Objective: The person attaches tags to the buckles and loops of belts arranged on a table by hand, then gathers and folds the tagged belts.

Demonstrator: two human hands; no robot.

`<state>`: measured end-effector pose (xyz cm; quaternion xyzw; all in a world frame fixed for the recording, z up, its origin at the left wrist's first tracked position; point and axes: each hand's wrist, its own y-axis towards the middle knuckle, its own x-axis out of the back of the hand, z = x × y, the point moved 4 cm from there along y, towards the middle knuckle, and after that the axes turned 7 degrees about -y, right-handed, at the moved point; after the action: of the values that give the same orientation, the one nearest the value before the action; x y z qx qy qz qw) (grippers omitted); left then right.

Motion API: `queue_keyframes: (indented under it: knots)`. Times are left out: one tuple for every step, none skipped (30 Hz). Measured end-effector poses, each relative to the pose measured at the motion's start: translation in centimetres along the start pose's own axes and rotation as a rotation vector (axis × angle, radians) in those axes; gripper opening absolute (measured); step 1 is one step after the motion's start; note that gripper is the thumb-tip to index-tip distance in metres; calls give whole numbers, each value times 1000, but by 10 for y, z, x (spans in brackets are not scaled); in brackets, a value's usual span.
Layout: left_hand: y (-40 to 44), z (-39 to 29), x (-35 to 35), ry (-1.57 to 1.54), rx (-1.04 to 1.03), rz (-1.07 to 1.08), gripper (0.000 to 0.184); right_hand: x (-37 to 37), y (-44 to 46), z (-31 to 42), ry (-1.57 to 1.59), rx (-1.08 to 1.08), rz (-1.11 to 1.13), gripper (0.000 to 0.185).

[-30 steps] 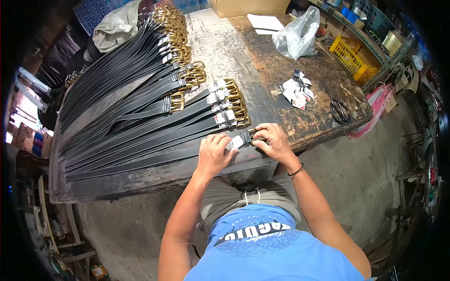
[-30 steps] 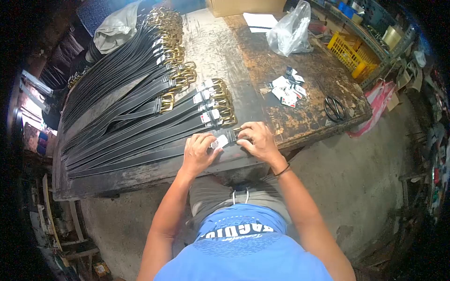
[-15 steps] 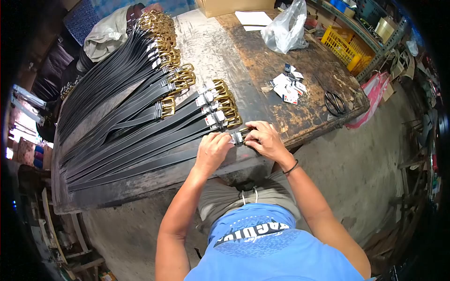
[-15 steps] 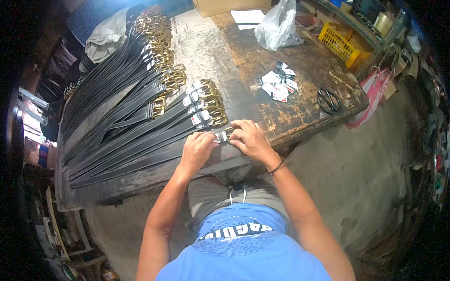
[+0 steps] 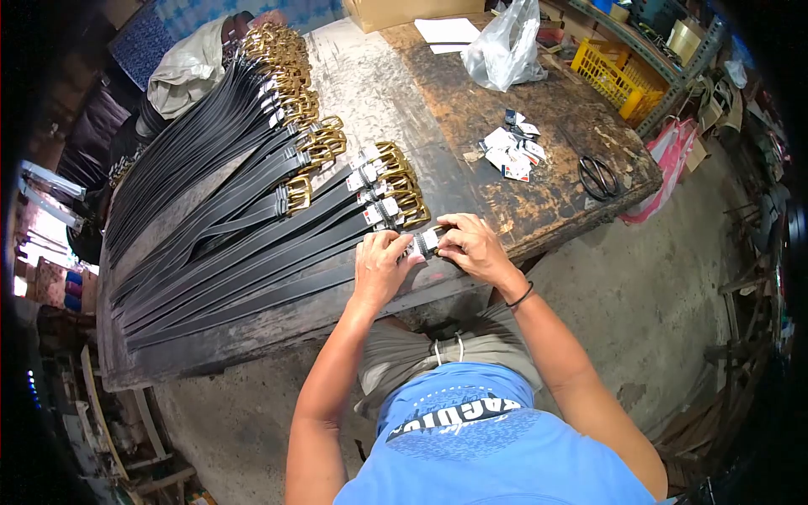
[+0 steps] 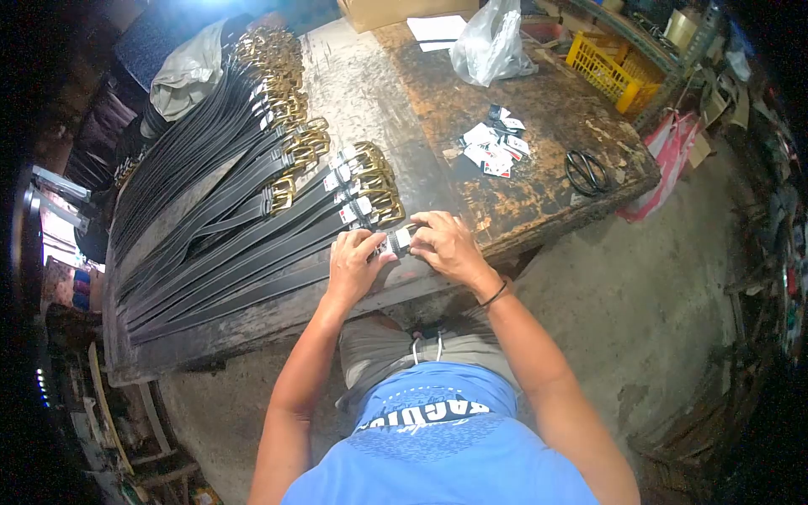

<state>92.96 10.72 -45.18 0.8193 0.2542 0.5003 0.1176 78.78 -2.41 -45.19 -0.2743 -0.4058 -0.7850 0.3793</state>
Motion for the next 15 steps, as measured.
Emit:
queue_keyframes:
  knots:
    - [0, -1, 0, -2, -3, 0, 40, 1, 0, 0, -2, -2, -2, 15]
    - [0, -1, 0, -7, 10, 4, 41, 1, 0, -1, 22, -14, -12, 17]
    - [0, 0, 1, -11, 24, 8, 42, 2, 0, -1, 48, -25, -21, 18]
    - [0, 0, 1, -11, 24, 7, 42, 2, 0, -1, 47, -25, -21, 18]
    - [0, -1, 1, -9, 25, 3, 42, 2, 0, -1, 59, -17, -25, 20]
    - [0, -1, 1, -7, 27, -2, 43, 2, 0, -2, 71, -9, -29, 21]
    - [0, -1, 2, -7, 28, -4, 43, 2, 0, -2, 70, -7, -28, 21]
    - [0, -1, 1, 0, 34, 6, 43, 2, 1, -3, 81, -8, -27, 21]
    - [0, -1, 1, 7, 40, 15, 44, 1, 1, -3, 91, -10, -25, 21]
    - [0, 0, 1, 8, 40, 12, 44, 1, 1, -3, 91, -7, -25, 21]
    - [-1, 2, 0, 7, 34, 12, 45, 1, 1, -2, 74, -8, -27, 21]
    - [0, 1, 0, 5, 28, 11, 47, 1, 1, -1, 58, -9, -29, 21]
    - [-1, 1, 0, 5, 28, 8, 47, 0, 1, -1, 57, -6, -28, 21]
    - [-1, 0, 1, 5, 24, 4, 47, 0, 0, -1, 30, 2, -32, 21]
    - [-1, -1, 2, 5, 18, 0, 47, -1, 0, 0, 2, 9, -39, 20]
